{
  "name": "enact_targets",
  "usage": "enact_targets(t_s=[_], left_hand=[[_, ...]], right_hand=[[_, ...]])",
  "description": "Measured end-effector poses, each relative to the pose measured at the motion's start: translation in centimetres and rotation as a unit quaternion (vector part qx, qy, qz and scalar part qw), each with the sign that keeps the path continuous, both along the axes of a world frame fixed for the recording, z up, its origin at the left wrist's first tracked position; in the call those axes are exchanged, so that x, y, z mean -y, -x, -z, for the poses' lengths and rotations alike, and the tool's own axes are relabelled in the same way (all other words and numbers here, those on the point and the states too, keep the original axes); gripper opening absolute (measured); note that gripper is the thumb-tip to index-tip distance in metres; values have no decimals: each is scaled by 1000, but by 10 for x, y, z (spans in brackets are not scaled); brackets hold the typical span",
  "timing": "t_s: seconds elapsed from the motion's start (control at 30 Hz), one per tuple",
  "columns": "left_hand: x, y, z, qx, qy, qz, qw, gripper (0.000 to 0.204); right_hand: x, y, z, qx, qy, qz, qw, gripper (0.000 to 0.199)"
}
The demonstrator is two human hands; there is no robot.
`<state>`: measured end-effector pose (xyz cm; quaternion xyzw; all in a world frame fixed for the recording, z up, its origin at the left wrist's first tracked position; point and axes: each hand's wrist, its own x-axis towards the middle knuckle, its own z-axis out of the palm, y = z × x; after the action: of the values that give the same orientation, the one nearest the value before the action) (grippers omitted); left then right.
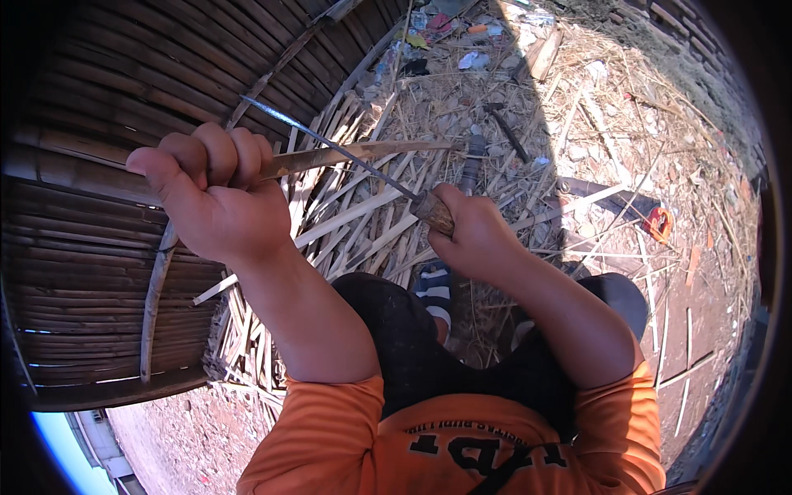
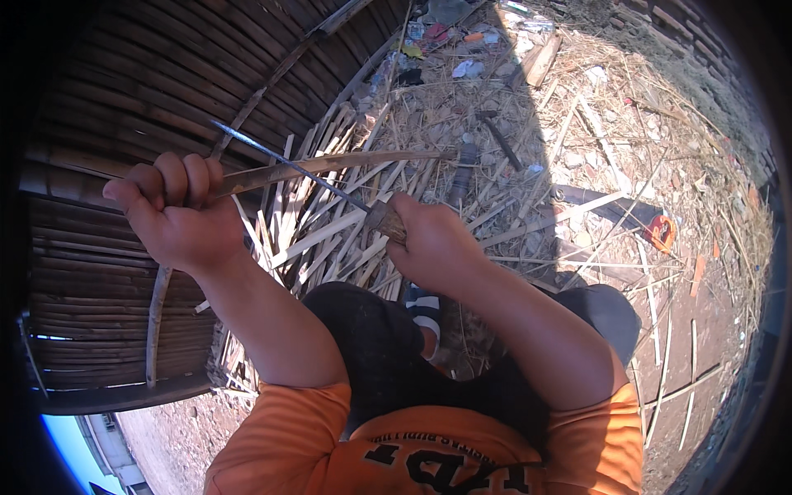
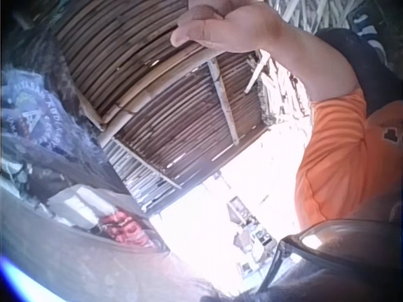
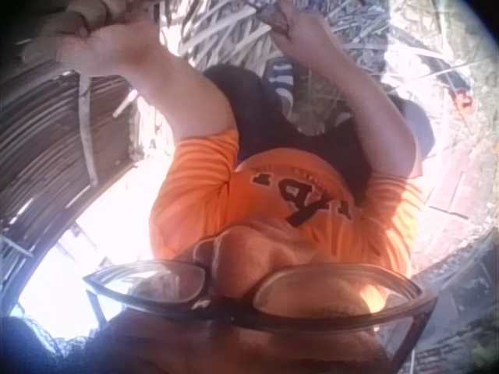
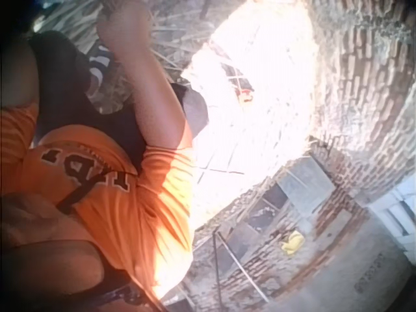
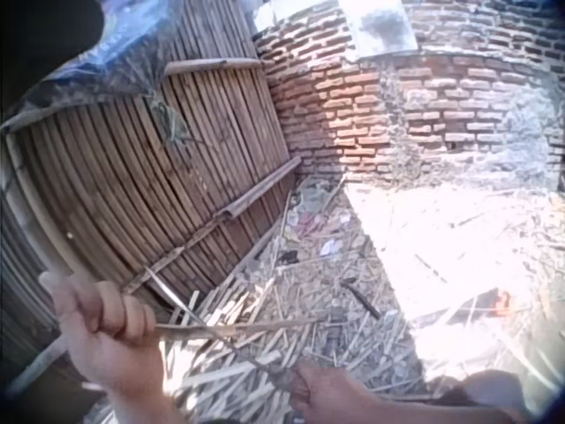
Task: The person uses a machete to shave and smooth a strip of bamboo while holding it against a wooden post on the ground.
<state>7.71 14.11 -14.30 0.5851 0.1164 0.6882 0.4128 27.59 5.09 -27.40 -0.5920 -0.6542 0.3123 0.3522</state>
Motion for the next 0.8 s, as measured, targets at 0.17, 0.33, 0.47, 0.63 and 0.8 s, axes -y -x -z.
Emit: enact_targets(t_s=[0.17,0.33,0.47,0.63,0.8], left_hand=[[-9,21,3,16,4,17,1000,53],[-4,12,3,1,-6,61,998,52],[-4,6,-3,12,13,9,1000,51],[-7,16,2,3,-4,70,998,51],[-8,18,5,-17,-21,120,992,51]], right_hand=[[6,-8,-30,-30,-10,-3,1000,39],[11,-1,-22,-46,-45,39,997,38],[-16,-20,48,94,111,85,986,37],[-19,-28,22,-33,85,130,987,34],[-4,-2,3,-21,-24,37,999,37]])
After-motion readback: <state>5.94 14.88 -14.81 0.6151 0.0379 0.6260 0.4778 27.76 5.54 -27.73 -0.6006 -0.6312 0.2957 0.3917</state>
